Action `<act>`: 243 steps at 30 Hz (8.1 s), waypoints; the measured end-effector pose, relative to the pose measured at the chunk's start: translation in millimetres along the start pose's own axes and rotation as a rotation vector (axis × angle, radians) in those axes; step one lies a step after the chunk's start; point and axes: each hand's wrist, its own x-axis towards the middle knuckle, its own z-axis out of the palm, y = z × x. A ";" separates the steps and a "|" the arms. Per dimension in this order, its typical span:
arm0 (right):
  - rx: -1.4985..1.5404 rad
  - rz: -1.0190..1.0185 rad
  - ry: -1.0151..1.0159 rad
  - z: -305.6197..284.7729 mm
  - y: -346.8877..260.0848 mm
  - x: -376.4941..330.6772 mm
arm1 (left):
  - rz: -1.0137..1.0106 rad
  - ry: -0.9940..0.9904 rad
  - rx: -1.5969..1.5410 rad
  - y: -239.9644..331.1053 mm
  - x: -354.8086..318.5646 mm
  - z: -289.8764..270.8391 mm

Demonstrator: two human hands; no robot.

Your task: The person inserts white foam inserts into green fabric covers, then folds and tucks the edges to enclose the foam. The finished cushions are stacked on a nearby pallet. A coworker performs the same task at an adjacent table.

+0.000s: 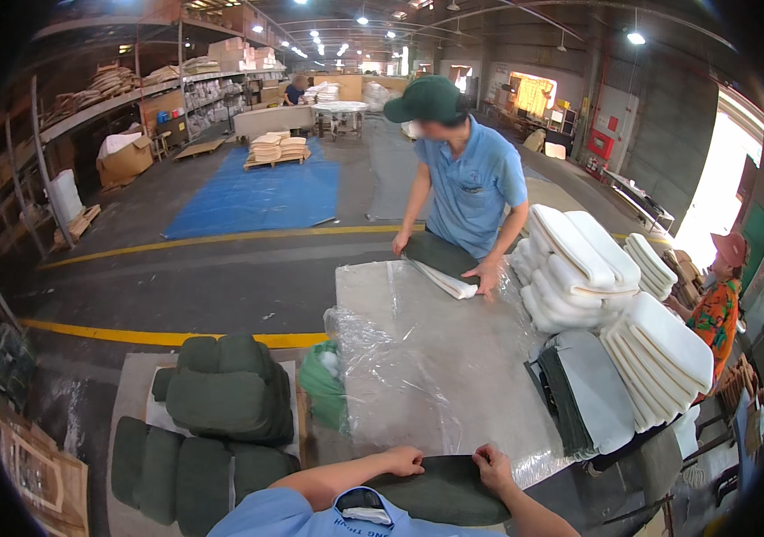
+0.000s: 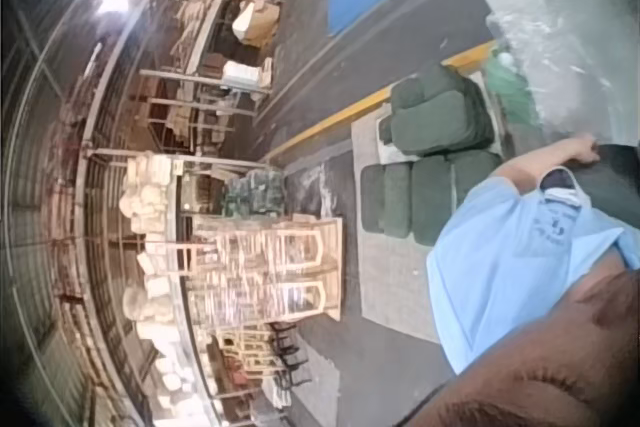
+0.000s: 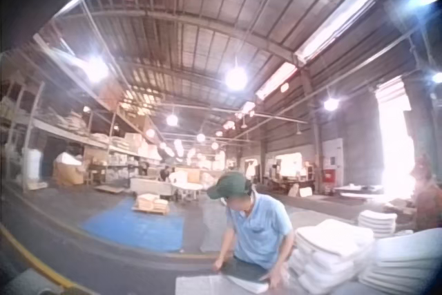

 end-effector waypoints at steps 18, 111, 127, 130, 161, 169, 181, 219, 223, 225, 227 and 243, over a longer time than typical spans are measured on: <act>0.744 0.945 -0.224 10.2 17.7 36.7 | -0.354 0.021 -0.019 -60.2 -35.5 -17.4; -0.038 -0.097 -0.224 -48.6 -154.5 5.6 | -0.049 0.963 -1.731 -29.2 -106.1 -56.3; 1.242 0.531 -0.185 -27.9 -176.0 -96.4 | -0.010 0.403 -0.166 -9.1 -26.8 -88.3; 1.468 0.868 -0.372 -10.8 -124.6 -113.6 | -0.018 0.277 0.038 -23.9 -12.6 -42.3; -0.244 0.098 -0.442 61.1 3.9 87.6 | -0.228 0.478 0.094 -55.6 -9.9 20.9; -0.120 0.003 -0.162 76.5 19.6 83.9 | -0.182 0.640 0.115 -68.5 2.1 33.4; -0.401 -0.253 -0.860 -4.8 -97.0 11.6 | -0.008 0.187 -0.437 15.4 -112.9 -32.6; -0.371 0.722 -0.616 -32.0 13.6 42.6 | -0.912 0.244 -0.261 -31.0 -123.2 18.8; -0.326 0.773 -0.615 -25.7 22.0 55.2 | -0.904 0.294 -0.307 -49.7 -114.4 24.8; -0.323 0.794 -0.610 -23.2 24.4 60.2 | -0.916 0.308 -0.335 -54.8 -111.6 25.8; -0.333 0.791 -0.588 -19.2 32.2 63.5 | -0.927 0.339 -0.347 -60.0 -108.8 27.1; -0.279 0.686 -0.334 -14.8 61.8 45.8 | -0.768 0.510 -0.614 -102.1 -97.1 29.4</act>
